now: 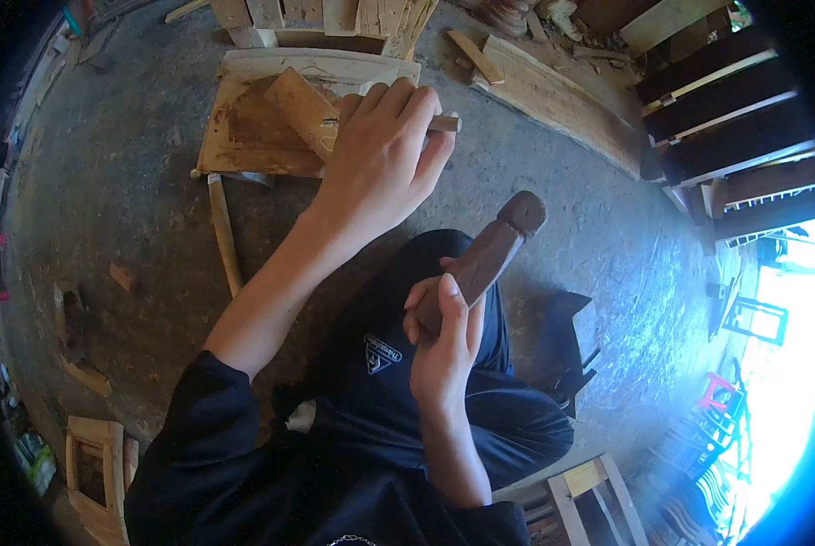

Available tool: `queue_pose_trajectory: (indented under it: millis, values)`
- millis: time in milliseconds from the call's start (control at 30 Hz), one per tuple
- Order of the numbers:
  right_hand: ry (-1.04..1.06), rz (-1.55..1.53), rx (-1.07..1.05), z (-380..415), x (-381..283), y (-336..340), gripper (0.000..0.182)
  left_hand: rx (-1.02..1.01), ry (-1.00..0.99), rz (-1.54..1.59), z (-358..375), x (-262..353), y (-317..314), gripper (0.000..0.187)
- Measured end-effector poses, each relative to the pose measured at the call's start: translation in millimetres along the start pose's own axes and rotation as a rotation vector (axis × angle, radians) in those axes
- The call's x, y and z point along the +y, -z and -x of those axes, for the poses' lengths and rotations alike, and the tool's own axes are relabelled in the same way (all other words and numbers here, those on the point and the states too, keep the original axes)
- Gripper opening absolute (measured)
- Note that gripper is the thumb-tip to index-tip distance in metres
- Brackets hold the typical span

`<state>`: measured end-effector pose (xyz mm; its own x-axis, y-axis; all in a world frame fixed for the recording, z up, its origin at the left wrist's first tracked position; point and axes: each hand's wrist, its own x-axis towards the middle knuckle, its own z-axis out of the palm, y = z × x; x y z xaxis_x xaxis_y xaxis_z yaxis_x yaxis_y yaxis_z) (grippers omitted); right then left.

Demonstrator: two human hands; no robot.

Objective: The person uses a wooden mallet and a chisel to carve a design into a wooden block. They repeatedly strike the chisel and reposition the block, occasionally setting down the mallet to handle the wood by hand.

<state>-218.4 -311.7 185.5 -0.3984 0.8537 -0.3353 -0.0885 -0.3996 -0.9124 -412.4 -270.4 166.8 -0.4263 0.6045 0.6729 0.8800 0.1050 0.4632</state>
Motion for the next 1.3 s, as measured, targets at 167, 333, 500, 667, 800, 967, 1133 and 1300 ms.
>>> queue_pose_trajectory:
  millis: [167,333,500,667,800,967,1133,1300]
  values:
    - [0.015,0.008,-0.006,0,-1,0,0.042,0.017,0.029,0.065,-3,0,2,0.020]
    - [0.054,0.054,-0.010,-3,-7,-1,0.043,0.075,0.009,0.112,-7,-6,-2,0.019]
    - [0.187,0.165,0.003,-9,-19,1,0.046,0.115,-0.018,0.170,-7,-13,-2,0.018]
    - [0.558,0.147,0.047,-34,-57,-2,0.052,0.217,-0.049,0.168,-8,-18,-7,0.020]
    - [0.768,0.029,-0.061,-45,-70,-1,0.052,0.184,-0.005,0.135,-7,-16,-7,0.021]
    - [0.375,0.620,-0.124,-39,-75,5,0.056,0.221,0.031,0.114,-9,-16,-12,0.023]
    - [0.511,0.459,-0.171,-60,-85,10,0.049,0.232,0.022,0.087,-7,-19,-10,0.025]
    - [0.499,0.302,-0.139,-66,-90,3,0.049,0.216,0.049,0.098,-10,-16,-9,0.026]
